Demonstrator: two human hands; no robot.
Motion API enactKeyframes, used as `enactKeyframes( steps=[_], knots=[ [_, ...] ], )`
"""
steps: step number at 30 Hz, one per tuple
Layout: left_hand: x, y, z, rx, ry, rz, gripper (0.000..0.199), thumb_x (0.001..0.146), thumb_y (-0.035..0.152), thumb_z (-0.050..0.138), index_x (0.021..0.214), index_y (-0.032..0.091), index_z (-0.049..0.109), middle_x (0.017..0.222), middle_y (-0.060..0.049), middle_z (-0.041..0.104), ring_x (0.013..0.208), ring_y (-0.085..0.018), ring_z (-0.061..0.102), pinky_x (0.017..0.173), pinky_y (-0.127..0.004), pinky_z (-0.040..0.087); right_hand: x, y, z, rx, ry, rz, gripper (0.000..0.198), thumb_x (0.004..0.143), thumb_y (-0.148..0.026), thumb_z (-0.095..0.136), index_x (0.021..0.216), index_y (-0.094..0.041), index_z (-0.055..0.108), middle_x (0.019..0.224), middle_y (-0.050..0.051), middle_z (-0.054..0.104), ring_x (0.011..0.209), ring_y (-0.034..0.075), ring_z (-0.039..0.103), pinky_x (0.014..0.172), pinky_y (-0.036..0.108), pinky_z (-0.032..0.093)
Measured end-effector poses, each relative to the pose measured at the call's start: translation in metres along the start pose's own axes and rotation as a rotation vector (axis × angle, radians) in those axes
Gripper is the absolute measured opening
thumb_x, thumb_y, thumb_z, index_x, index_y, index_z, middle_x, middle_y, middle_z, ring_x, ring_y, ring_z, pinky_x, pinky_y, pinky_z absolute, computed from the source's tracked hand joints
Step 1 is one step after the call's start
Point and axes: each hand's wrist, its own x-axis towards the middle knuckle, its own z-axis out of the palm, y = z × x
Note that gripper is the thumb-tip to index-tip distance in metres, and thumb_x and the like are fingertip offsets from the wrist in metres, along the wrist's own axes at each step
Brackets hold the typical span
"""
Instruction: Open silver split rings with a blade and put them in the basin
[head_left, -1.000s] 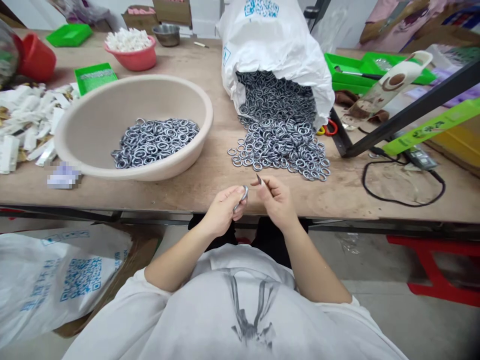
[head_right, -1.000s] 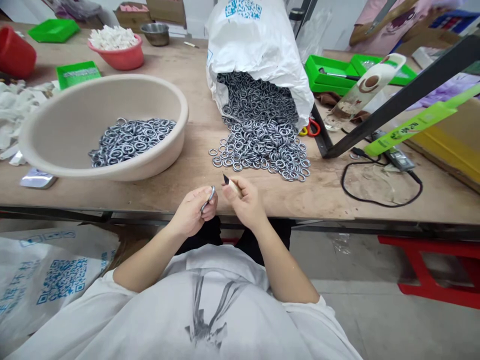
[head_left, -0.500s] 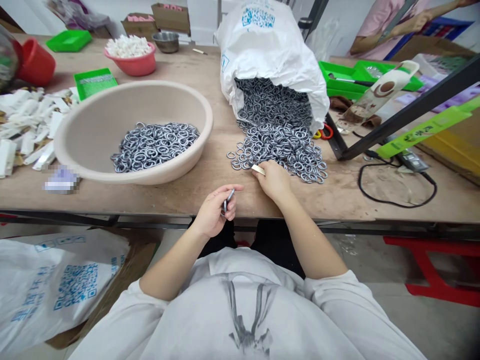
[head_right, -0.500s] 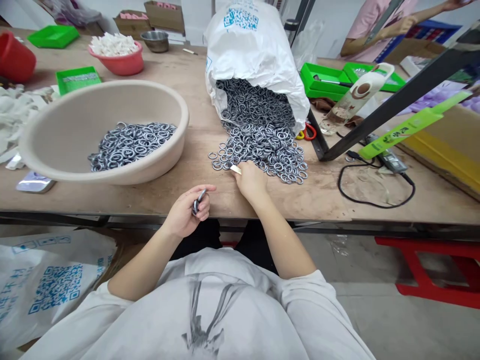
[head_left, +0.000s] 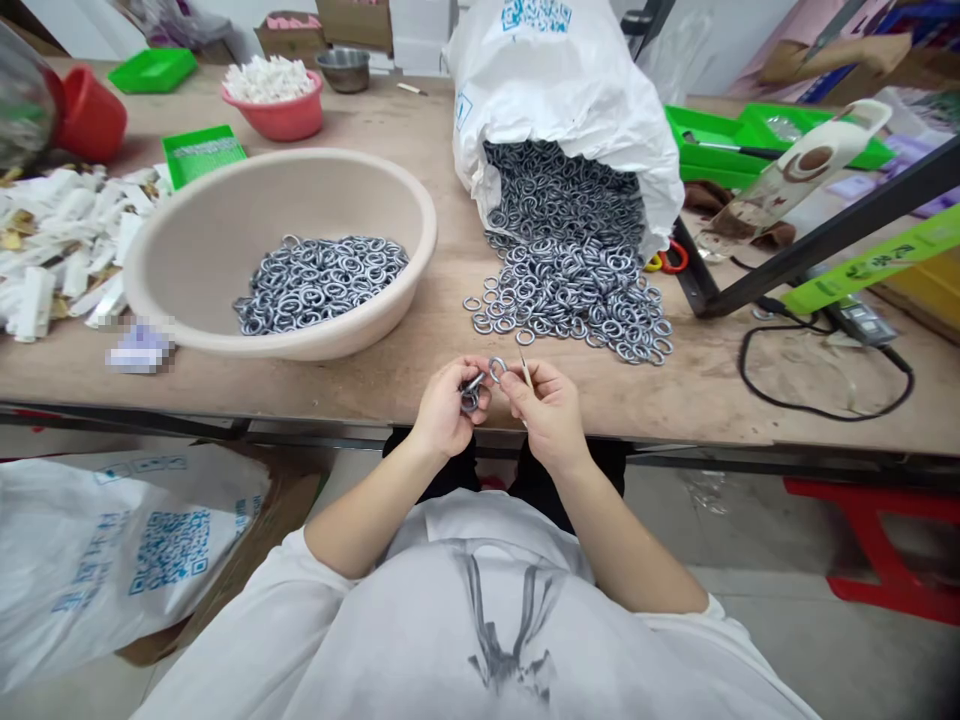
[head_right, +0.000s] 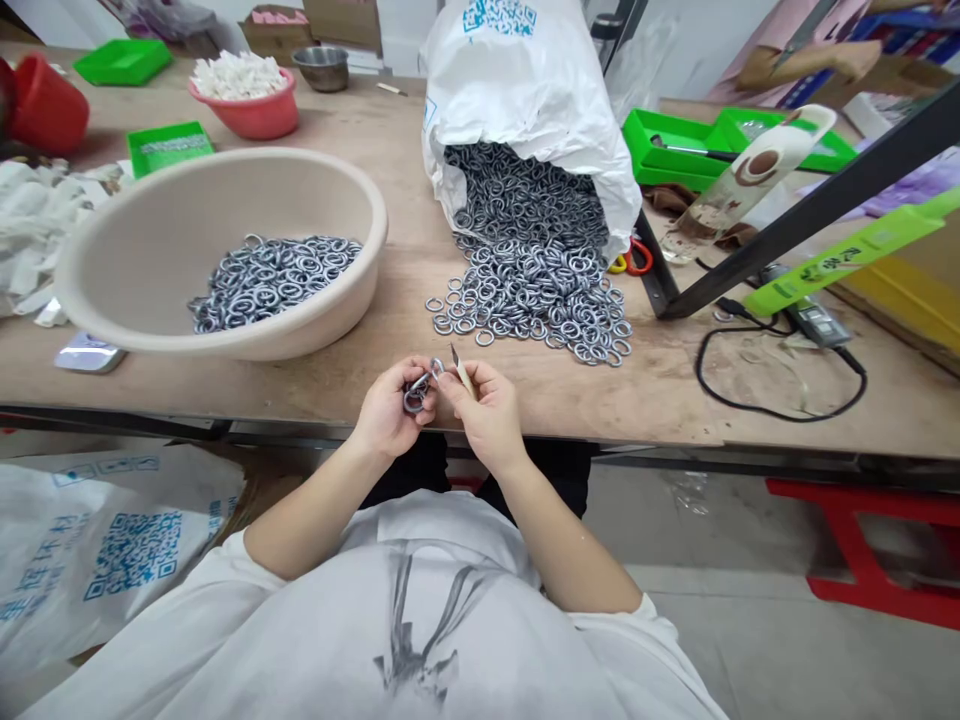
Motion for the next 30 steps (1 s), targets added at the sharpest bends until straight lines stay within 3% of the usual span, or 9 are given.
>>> enactKeyframes(
  steps=[4,10,14,18,22,26,30],
  knots=[
    [-0.005,-0.008,0.003,0.049,-0.066,0.076,0.038,0.075,0.049,0.074,0.078,0.017,0.055,0.060,0.006,0.046,0.043,-0.004,0.039,0.033,-0.014,0.024,-0.003,0.004,0.005,0.050,-0.012,0.023,0.034,0.074,-0.050,0.080,0.082,-0.023,0.061,0.064,-0.005,0.061,0.047,0.009,0.049,0.045,0.023,0.046],
    [-0.013,-0.008,0.002,0.083,-0.200,-0.004,0.046,0.073,0.054,0.079,0.081,0.017,0.052,0.062,0.008,0.041,0.041,-0.001,0.030,0.035,-0.013,0.015,0.000,0.000,-0.004,-0.041,-0.098,-0.072,0.038,0.073,-0.042,0.082,0.103,-0.025,0.067,0.088,-0.001,0.067,0.070,0.012,0.062,0.067,0.028,0.055],
    [-0.015,-0.006,0.002,0.088,-0.222,-0.045,0.049,0.074,0.057,0.077,0.079,0.018,0.048,0.062,0.008,0.040,0.041,-0.001,0.030,0.035,-0.013,0.014,0.003,-0.001,-0.004,-0.025,-0.096,-0.071,0.037,0.071,-0.044,0.083,0.097,-0.023,0.068,0.080,-0.002,0.066,0.063,0.012,0.060,0.060,0.027,0.053],
    [-0.016,-0.006,0.001,0.117,-0.241,-0.038,0.051,0.077,0.058,0.074,0.072,0.017,0.044,0.061,0.007,0.038,0.041,-0.001,0.027,0.036,-0.013,0.014,0.010,-0.002,-0.005,-0.018,-0.089,-0.064,0.034,0.078,-0.054,0.075,0.085,-0.023,0.065,0.066,-0.003,0.061,0.056,0.012,0.056,0.056,0.027,0.049],
    [-0.015,-0.005,0.000,0.110,-0.244,-0.029,0.051,0.078,0.059,0.072,0.070,0.017,0.044,0.060,0.007,0.038,0.041,-0.001,0.028,0.036,-0.013,0.014,0.006,-0.010,-0.013,-0.322,-0.076,-0.241,0.040,0.090,-0.060,0.059,0.077,-0.022,0.062,0.067,-0.001,0.059,0.061,0.014,0.053,0.062,0.029,0.044],
    [-0.015,-0.005,0.002,0.067,-0.187,-0.030,0.049,0.075,0.055,0.076,0.071,0.018,0.045,0.056,0.008,0.038,0.040,-0.002,0.029,0.036,-0.013,0.015,-0.007,-0.015,-0.018,-0.743,-0.145,-0.425,0.041,0.095,-0.053,0.055,0.068,-0.022,0.056,0.065,0.001,0.056,0.063,0.015,0.050,0.061,0.029,0.036],
    [-0.016,-0.006,0.005,0.050,-0.149,-0.025,0.049,0.074,0.054,0.077,0.072,0.018,0.045,0.052,0.009,0.036,0.040,-0.002,0.028,0.037,-0.014,0.015,-0.012,-0.013,-0.017,-0.900,-0.138,-0.519,0.040,0.094,-0.048,0.056,0.065,-0.022,0.050,0.063,0.000,0.052,0.060,0.014,0.046,0.059,0.029,0.030]
  ],
)
